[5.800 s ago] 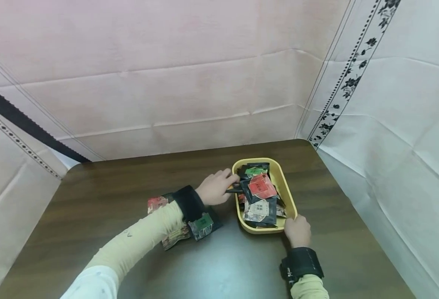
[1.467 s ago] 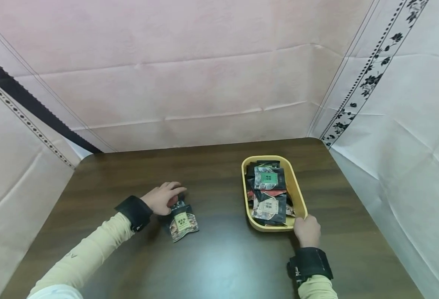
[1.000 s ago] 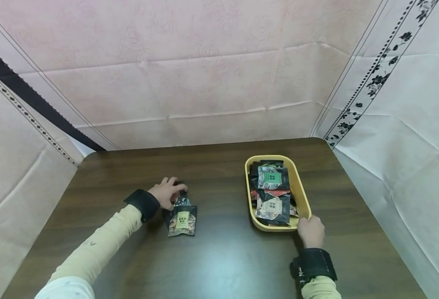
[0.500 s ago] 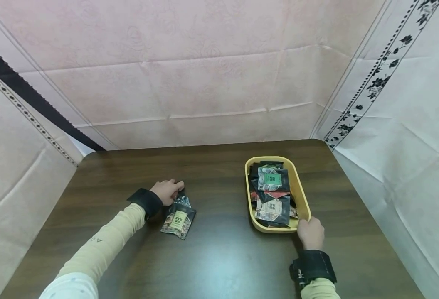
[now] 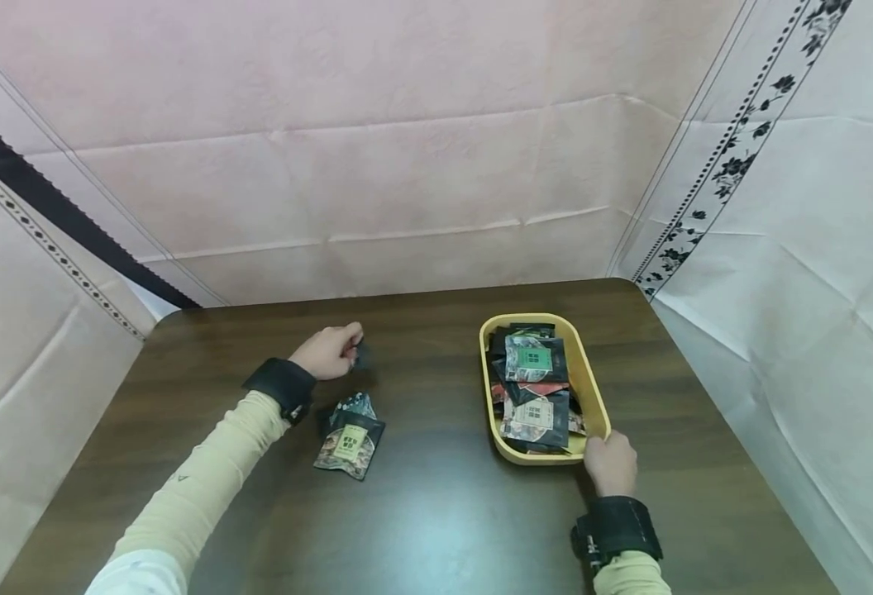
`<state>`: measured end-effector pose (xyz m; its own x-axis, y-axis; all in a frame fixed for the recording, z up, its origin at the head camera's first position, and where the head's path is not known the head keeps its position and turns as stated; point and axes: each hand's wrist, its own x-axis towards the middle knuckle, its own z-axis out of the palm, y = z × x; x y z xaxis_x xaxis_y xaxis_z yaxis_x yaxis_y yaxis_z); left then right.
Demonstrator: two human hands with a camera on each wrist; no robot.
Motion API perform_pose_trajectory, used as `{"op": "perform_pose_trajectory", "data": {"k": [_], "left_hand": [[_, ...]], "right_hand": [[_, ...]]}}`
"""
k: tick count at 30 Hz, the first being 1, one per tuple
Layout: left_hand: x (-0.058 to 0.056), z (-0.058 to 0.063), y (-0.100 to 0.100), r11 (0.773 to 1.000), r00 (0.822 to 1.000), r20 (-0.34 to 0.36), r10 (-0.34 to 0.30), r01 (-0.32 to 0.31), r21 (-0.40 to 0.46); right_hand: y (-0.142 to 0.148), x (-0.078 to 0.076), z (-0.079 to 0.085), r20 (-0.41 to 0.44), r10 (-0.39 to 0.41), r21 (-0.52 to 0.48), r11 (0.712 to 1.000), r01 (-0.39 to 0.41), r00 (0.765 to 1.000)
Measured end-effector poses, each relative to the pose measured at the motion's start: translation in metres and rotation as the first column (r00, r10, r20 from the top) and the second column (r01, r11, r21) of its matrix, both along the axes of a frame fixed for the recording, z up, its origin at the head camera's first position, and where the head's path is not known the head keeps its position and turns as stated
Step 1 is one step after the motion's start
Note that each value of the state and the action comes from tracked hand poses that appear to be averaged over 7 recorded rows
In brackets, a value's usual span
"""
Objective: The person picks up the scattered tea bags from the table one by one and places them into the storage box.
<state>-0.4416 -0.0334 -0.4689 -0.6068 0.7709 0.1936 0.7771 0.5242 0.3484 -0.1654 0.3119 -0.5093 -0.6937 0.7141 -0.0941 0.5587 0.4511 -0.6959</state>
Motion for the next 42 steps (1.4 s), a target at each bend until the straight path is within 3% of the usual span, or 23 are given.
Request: {"op": "perform_pose_trajectory", "data": {"k": [5, 11, 15, 20, 23, 27, 34, 42], "left_hand": [[0.026, 0.021, 0.073, 0.978, 0.981, -0.014, -0.191, 0.192, 0.086], [0.065, 0.042, 0.160, 0.942, 0.938, 0.120, -0.326, 0.312, 0.122], [0.088, 0.042, 0.195, 0.929, 0.922, 0.119, -0.368, 0.362, 0.070], [0.117, 0.037, 0.216, 0.926, 0.932, 0.006, -0.364, 0.362, -0.109], [0.130, 0.035, 0.220, 0.926, 0.940, -0.070, -0.334, 0.313, -0.214], [0.132, 0.039, 0.220, 0.928, 0.937, -0.121, -0.327, 0.294, -0.228], [0.110, 0.042, 0.181, 0.945, 0.945, -0.104, -0.310, 0.294, -0.146], [0.081, 0.017, 0.098, 0.965, 0.975, -0.085, -0.203, 0.185, -0.186]], "right_hand": [[0.002, 0.001, 0.000, 0.005, -0.003, -0.016, 1.000, 0.003, 1.000], [0.002, 0.000, -0.003, -0.008, -0.013, -0.021, 1.000, 0.013, 1.000], [-0.002, -0.003, -0.004, -0.007, -0.004, -0.028, 1.000, 0.004, 1.000], [-0.003, -0.004, -0.004, -0.002, -0.006, -0.029, 1.000, 0.006, 1.000], [-0.002, -0.004, -0.004, -0.002, -0.015, -0.023, 1.000, 0.014, 1.000], [0.002, -0.003, -0.005, -0.013, -0.027, -0.006, 1.000, 0.027, 1.000], [0.002, -0.005, -0.006, -0.024, 0.001, -0.004, 1.000, -0.001, 1.000], [0.005, -0.004, -0.006, -0.035, -0.012, 0.004, 1.000, 0.012, 0.999]]}}
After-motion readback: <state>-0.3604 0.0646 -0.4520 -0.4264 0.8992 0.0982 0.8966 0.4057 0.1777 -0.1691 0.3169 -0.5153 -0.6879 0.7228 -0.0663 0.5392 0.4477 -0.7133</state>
